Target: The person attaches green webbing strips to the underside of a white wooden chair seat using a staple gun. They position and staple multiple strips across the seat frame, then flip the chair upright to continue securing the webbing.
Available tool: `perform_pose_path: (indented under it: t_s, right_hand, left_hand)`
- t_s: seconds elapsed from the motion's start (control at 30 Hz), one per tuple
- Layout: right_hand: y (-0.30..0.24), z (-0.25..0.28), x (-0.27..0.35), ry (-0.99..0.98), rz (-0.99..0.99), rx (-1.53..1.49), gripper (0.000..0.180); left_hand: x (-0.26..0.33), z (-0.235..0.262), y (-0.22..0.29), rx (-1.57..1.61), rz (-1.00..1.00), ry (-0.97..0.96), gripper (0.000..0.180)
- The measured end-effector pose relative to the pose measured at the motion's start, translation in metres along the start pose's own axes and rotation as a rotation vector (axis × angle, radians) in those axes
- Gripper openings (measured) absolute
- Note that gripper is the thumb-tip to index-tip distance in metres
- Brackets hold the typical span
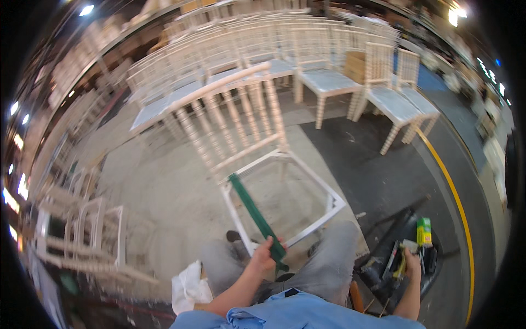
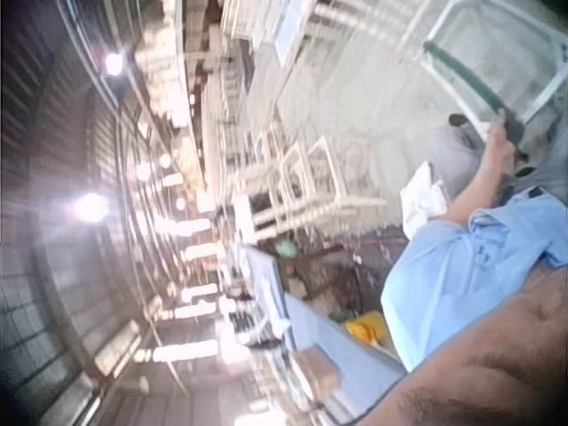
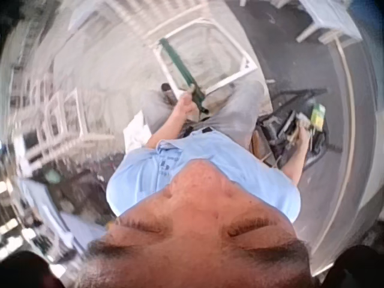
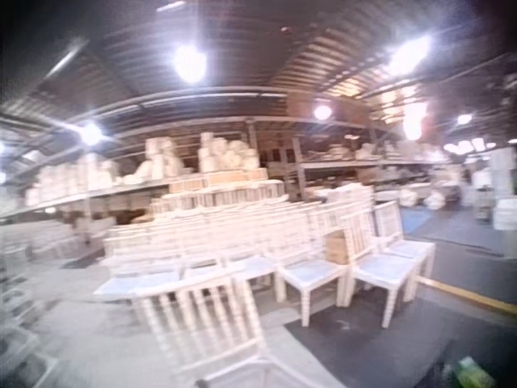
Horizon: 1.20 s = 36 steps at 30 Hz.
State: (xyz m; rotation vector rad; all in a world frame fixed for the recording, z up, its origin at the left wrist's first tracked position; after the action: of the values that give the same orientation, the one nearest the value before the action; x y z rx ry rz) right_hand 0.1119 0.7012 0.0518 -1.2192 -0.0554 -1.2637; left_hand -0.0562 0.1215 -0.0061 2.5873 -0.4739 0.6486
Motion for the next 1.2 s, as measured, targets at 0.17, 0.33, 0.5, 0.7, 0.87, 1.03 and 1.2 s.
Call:
perform_pose_path:
  t_s: [0.17, 0.33, 0.5, 0.7, 0.87, 1.03, 1.2]
  right_hand:
    - [-0.055, 0.005, 0.05, 0.482, 0.458, 0.698, 0.035]
    - [-0.115, -0.042, 0.112, 0.2, 0.748, 0.436, 0.03]
    - [-0.134, -0.081, 0.138, -0.015, 0.812, 0.365, 0.026]
    - [-0.16, -0.23, 0.174, -0.523, 0.748, 0.314, 0.022]
    - [-0.117, -0.394, 0.207, -1.016, 0.597, 0.87, 0.033]
    - [-0.032, -0.472, 0.202, -1.215, -0.036, 1.17, 0.04]
    - [0.005, -0.504, 0.192, -1.178, 0.066, 0.965, 0.041]
  left_hand:
    - [0.058, 0.048, -0.047, -0.313, 0.125, 0.277, 0.043]
    - [0.032, 0.05, -0.038, -0.245, 0.022, 0.281, 0.037]
    - [0.014, 0.036, -0.046, -0.277, -0.082, 0.286, 0.036]
    - [-0.009, 0.036, -0.02, -0.348, -0.211, 0.221, 0.036]
    - [-0.014, 0.03, -0.019, -0.435, -0.179, 0.144, 0.039]
    - [0.011, 0.045, -0.049, -0.548, -0.028, 0.13, 0.033]
    - [0.032, 0.056, -0.057, -0.627, 0.114, 0.293, 0.032]
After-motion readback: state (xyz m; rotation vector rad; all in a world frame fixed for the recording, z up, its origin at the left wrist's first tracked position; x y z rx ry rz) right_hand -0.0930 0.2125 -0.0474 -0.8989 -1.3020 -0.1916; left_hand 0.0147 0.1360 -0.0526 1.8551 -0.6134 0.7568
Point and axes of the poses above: each hand's wrist, its own x-axis away from the middle knuckle, its own z-axis out of the back of the hand, y = z × x, the point moved 6 cm from there along -x, towards the middle knuckle, and after that the axes turned 14 degrees about -z, right-handed, at the moved point
